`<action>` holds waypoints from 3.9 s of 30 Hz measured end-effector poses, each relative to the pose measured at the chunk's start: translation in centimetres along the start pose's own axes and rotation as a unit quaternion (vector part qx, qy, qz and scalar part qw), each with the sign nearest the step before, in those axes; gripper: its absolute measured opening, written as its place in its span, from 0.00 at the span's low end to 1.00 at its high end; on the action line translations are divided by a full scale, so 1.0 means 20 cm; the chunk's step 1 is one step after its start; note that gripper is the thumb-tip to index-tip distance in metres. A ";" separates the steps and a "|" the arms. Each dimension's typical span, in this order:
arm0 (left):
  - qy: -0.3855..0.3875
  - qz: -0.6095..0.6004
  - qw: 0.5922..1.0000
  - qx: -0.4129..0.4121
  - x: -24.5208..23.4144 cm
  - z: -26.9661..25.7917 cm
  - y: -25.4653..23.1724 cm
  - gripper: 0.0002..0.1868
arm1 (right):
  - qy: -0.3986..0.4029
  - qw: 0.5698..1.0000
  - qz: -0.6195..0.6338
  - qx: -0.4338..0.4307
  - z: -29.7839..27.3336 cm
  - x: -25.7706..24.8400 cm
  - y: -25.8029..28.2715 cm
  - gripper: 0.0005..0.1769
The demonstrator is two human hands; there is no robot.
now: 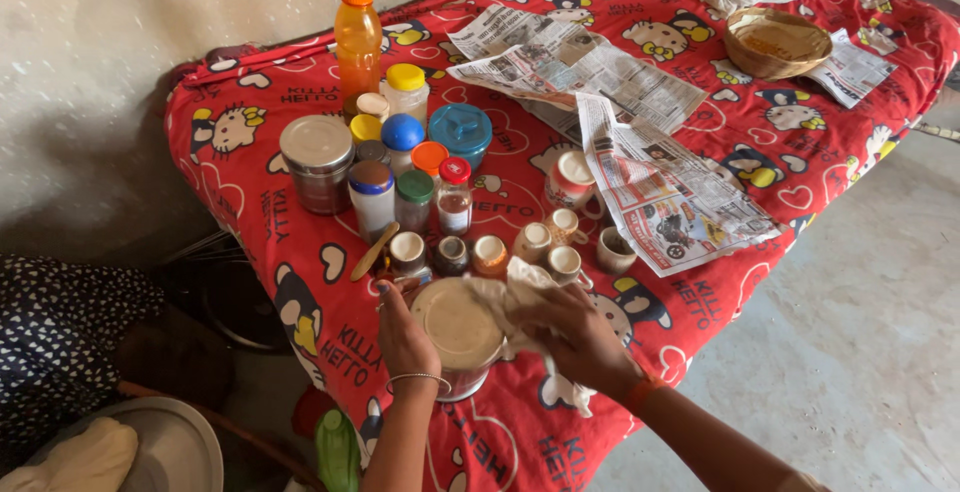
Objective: The person wipes the exterior of several small metal and plastic containers with a white cloth on a table covered with a red Hello Kitty cloth. After wiping each container, the person places it on a nearby shelf lined with newspaper.
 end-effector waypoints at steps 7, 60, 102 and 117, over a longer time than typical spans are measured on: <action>0.000 -0.016 1.000 -0.005 -0.02 0.02 0.06 0.35 | 0.106 0.993 -0.047 0.012 0.07 0.23 -0.16 0.18; 0.243 0.070 0.937 0.243 0.10 -0.27 -1.29 0.64 | 0.018 0.949 0.269 -0.163 0.41 -0.61 0.82 0.69; -0.341 0.298 0.878 0.151 -2.14 -1.34 -1.60 0.72 | 0.314 0.805 0.178 -0.470 0.46 0.81 2.93 0.64; -0.659 0.355 0.658 0.080 -2.53 -1.55 -1.16 0.69 | 0.342 0.712 0.109 -0.604 0.21 1.28 3.24 0.57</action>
Point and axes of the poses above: each hand's wrist, its own z-axis towards the middle knuckle, its own x-axis out of the palm, y = z × x, the point moved 6 cm from there along z, towards the middle knuckle, and after that the axes turned 8 degrees about y, right-handed, at the moved point
